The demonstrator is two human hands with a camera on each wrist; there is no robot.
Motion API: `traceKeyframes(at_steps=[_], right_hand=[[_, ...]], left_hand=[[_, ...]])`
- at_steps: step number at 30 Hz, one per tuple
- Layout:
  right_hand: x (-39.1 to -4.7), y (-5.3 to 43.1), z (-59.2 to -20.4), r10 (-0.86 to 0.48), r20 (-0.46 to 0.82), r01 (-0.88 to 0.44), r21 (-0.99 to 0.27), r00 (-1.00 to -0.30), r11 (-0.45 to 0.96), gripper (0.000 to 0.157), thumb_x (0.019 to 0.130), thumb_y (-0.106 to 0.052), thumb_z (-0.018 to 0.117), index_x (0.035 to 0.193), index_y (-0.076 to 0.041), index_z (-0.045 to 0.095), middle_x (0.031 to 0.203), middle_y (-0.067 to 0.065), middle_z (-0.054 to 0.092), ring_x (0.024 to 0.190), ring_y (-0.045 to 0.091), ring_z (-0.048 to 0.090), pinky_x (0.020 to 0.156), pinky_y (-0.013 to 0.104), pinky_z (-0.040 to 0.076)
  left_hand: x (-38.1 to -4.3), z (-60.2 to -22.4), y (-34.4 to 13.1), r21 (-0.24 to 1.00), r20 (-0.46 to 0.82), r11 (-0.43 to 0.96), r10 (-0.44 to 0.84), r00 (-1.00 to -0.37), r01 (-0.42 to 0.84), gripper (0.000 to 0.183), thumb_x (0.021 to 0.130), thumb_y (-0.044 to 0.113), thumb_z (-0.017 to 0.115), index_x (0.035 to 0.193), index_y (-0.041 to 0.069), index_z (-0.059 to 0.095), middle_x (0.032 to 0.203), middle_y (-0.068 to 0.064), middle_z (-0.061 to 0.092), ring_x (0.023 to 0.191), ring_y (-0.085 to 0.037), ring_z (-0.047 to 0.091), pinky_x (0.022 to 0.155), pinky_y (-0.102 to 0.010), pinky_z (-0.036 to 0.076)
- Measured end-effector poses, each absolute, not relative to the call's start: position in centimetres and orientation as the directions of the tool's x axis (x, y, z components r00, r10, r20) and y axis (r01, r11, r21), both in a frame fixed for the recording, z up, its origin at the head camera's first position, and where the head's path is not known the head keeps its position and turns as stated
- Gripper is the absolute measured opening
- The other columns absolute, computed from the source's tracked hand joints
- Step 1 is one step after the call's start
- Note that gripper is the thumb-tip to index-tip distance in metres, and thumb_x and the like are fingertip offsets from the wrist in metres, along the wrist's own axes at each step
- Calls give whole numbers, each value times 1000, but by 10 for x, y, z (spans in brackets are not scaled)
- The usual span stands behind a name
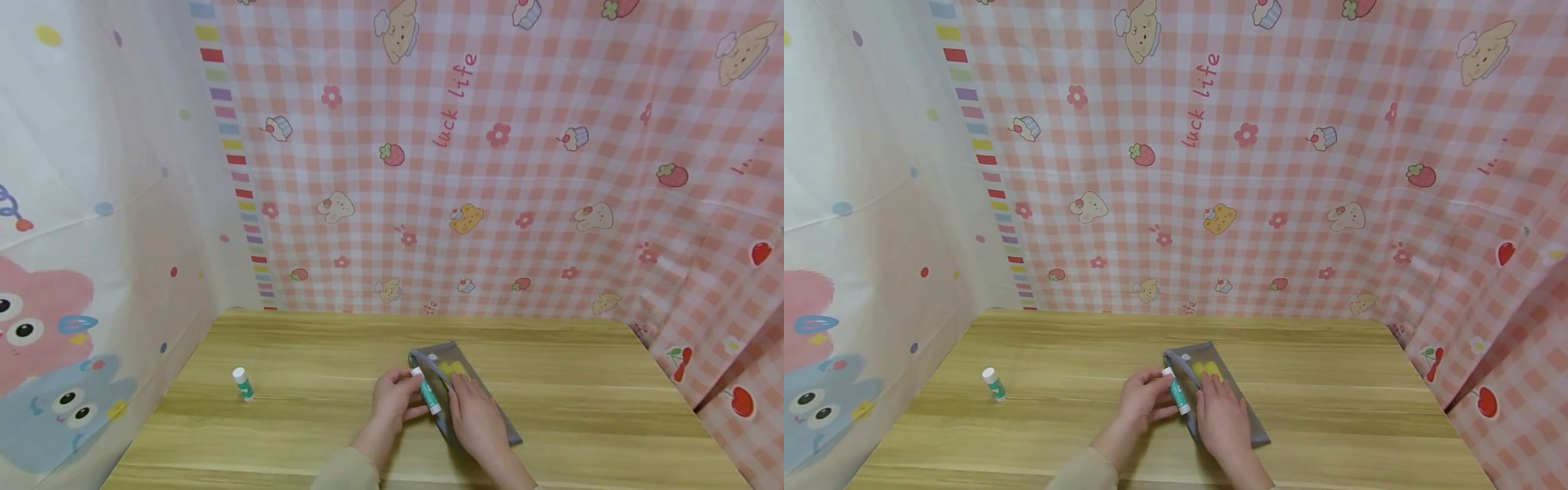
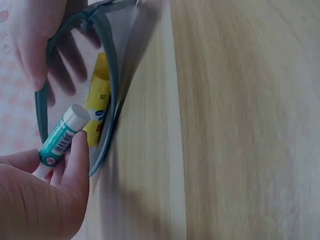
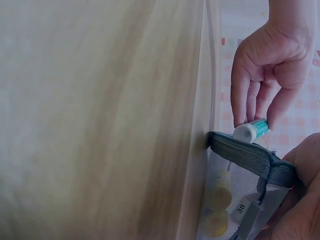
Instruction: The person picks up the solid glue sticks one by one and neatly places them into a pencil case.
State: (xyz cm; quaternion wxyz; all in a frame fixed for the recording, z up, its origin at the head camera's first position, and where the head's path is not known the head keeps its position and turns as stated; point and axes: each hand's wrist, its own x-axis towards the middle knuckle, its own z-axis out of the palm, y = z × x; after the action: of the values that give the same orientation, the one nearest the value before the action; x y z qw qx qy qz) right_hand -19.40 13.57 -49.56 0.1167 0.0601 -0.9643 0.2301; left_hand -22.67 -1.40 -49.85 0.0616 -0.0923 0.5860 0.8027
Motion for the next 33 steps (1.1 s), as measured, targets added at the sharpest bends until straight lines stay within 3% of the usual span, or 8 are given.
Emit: traceKeyframes(at_steps=[17,24,33], right_hand=[[-195,135,-495,-66,256,-178,-445,-964,878,36,102,-17,51,132,1,59,134,26,57,123,48,52,95,71,41],[-195,136,-495,-64,246,-173,-451,-967,876,37,102,-18,51,133,1,58,134,26,56,123,48,51,95,71,41],[-194,136,-495,-61,242,-167,-447,-968,879,38,102,-18,52,134,1,58,134,26,56,123,48,51,95,72,40]], left_hand=[[-233,-507,0,944,-254,-226,-43,-966,-239,14,90,0,67,100,-6,59,72,-9,62,60,-16,64,61,-42,62],[-234,-510,1,946,-241,-229,-28,-970,-229,24,89,-1,67,109,-12,57,84,-16,69,66,-19,67,63,-42,62],[-232,-510,0,947,-256,-206,-15,-967,-247,28,89,0,68,113,-12,57,90,-18,68,70,-19,68,62,-39,62]])
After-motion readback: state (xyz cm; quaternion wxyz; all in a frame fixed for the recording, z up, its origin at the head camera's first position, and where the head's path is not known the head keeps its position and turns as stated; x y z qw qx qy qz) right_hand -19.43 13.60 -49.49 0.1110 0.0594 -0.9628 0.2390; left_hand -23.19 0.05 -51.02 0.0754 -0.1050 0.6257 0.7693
